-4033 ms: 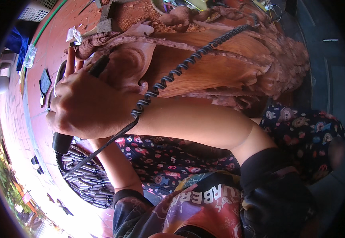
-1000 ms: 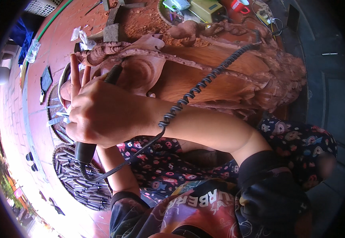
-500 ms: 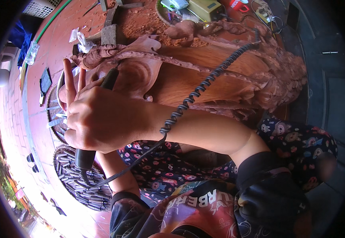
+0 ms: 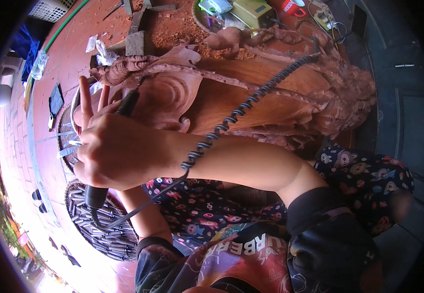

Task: The person uses a rotary carving tool to shape and smooth a large wooden sculpture, focusing on detailed areas. They occasionally pause to brush away wood shavings and switch to a hand chisel for finer adjustments.

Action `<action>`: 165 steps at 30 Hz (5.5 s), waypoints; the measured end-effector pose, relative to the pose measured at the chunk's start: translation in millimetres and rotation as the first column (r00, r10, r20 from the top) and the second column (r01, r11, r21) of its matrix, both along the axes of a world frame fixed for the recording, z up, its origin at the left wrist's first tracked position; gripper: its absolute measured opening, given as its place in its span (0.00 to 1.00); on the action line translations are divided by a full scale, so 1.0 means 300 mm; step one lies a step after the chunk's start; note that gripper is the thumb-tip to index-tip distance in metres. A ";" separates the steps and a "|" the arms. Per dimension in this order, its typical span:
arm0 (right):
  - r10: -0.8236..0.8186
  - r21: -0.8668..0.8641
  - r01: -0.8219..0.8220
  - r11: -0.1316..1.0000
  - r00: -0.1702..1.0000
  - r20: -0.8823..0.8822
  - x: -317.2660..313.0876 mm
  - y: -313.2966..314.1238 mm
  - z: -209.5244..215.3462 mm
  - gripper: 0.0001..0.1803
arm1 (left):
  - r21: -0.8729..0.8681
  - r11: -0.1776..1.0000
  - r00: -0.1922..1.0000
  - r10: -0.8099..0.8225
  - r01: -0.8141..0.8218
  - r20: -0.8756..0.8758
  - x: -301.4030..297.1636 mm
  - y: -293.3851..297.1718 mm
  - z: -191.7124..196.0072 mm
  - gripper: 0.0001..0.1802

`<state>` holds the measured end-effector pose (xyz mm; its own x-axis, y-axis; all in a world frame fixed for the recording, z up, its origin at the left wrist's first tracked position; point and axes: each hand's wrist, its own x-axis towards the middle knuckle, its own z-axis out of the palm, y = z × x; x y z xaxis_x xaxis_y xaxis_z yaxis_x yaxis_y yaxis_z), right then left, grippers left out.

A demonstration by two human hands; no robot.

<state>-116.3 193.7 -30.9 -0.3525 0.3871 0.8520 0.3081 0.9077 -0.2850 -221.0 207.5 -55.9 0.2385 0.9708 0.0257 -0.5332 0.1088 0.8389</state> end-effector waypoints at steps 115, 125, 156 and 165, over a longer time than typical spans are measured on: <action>-0.454 -0.231 0.437 0.869 0.891 -0.024 0.306 -0.240 -0.047 0.15 | 0.786 0.617 0.394 0.733 -0.044 -0.554 0.225 -0.219 0.015 0.23; -0.450 -0.181 0.430 0.885 0.888 -0.090 0.309 -0.187 -0.057 0.16 | 0.767 0.637 0.415 0.721 -0.083 -0.554 0.237 -0.191 -0.016 0.22; -0.473 -0.028 0.477 0.878 0.876 0.089 0.257 -0.193 0.016 0.16 | 0.754 0.636 0.426 0.735 -0.164 -0.528 0.230 -0.209 -0.018 0.23; -0.483 -0.146 0.476 0.867 0.876 -0.013 0.275 -0.195 -0.060 0.16 | 0.809 0.574 0.407 0.774 -0.128 -0.485 0.226 -0.180 -0.045 0.23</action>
<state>-33.8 135.3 -48.8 -0.0548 0.6095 0.7909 0.6785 0.6038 -0.4183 -153.1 153.4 -69.4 -0.0042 0.7349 0.6782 0.5281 -0.5743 0.6255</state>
